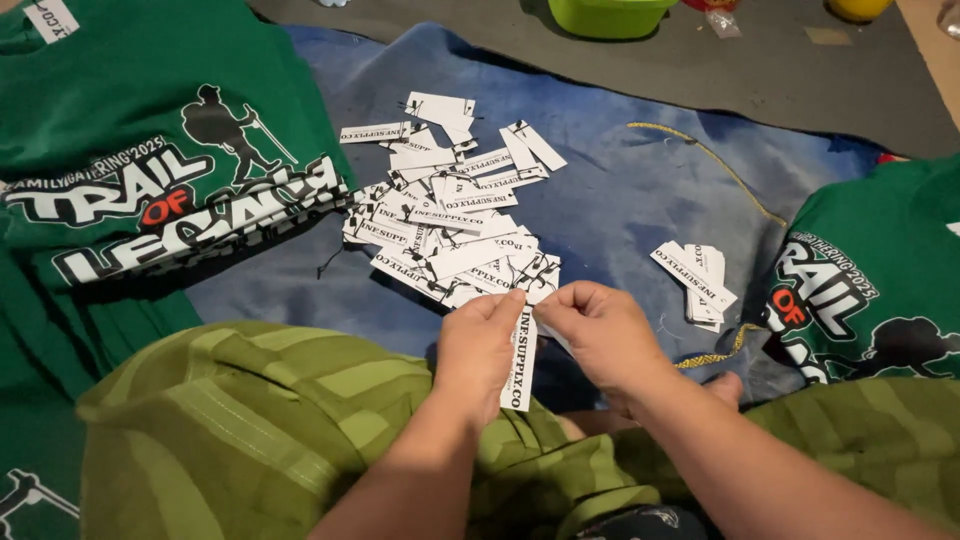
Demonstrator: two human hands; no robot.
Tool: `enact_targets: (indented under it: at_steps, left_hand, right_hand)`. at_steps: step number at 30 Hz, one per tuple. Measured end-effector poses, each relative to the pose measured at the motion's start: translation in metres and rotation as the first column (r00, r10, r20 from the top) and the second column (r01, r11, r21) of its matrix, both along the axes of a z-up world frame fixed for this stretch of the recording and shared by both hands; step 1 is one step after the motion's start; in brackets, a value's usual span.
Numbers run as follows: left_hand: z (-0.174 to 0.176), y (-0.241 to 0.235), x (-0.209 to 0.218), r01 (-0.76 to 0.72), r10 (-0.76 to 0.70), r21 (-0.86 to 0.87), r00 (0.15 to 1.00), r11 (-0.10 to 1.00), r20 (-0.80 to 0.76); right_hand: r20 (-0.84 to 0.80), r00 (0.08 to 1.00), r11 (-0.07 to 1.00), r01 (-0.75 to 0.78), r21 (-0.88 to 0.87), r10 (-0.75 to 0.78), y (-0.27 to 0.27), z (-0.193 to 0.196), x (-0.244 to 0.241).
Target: The person sits on the floor and repeatedly picks up small white tags from a pile, threads a black string through the hole in each tag, and places the finished tag into a separate pile. Green t-shirts are visible nearby.
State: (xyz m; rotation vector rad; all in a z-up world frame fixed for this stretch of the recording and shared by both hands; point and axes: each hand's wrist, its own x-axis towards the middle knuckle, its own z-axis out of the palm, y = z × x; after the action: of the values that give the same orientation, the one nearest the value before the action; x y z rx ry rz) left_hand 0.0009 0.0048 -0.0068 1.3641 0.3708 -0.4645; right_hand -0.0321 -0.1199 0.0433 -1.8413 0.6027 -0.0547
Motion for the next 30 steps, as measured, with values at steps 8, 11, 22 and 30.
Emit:
enact_targets:
  at_steps: [8, 11, 22, 30]
  left_hand:
    - [0.014, -0.007, -0.002, 0.152, -0.156, -0.097, 0.987, 0.984, -0.035]
    - [0.017, -0.008, 0.000, 0.145, -0.156, -0.163, 0.986, 0.976, -0.053]
    - [0.010, -0.002, -0.003, 0.068, -0.069, -0.092, 0.998, 0.993, -0.010]
    - [0.010, -0.004, -0.004, 0.072, -0.072, -0.013, 0.997, 0.997, 0.032]
  right_hand:
    - [0.015, 0.995, 0.995, -0.098, 0.027, 0.097, 0.011, 0.004, 0.004]
    - [0.002, 0.994, 0.993, -0.113, 0.025, 0.113, 0.010, -0.006, 0.004]
    - [-0.090, 0.995, 0.991, -0.055, -0.119, 0.045, -0.001, -0.013, 0.002]
    - [-0.099, 0.995, 0.982, -0.014, -0.187, -0.004, -0.013, -0.028, 0.005]
